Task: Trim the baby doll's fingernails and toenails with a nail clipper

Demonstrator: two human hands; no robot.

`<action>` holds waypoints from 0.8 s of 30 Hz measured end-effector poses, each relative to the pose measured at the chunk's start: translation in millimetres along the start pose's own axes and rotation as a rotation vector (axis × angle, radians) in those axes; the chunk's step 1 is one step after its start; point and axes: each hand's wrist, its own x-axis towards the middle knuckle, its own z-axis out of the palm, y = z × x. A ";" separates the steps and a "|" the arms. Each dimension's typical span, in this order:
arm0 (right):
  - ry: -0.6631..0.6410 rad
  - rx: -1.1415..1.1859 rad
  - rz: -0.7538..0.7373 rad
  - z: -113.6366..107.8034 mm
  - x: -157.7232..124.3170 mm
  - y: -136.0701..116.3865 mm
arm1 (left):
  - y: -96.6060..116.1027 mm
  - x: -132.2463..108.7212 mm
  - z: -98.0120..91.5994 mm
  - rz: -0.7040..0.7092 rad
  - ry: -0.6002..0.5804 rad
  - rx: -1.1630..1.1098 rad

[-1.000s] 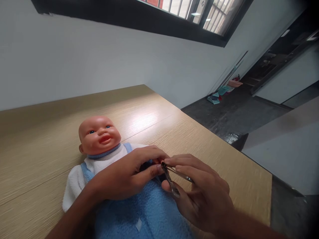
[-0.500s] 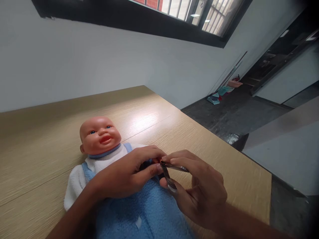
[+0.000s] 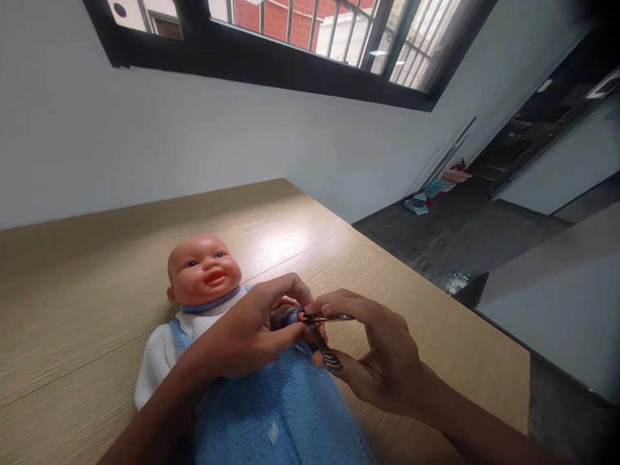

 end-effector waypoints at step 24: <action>-0.115 0.070 0.041 2.3 0.1 -0.8 | -1.4 -0.1 0.1 0.051 0.027 0.260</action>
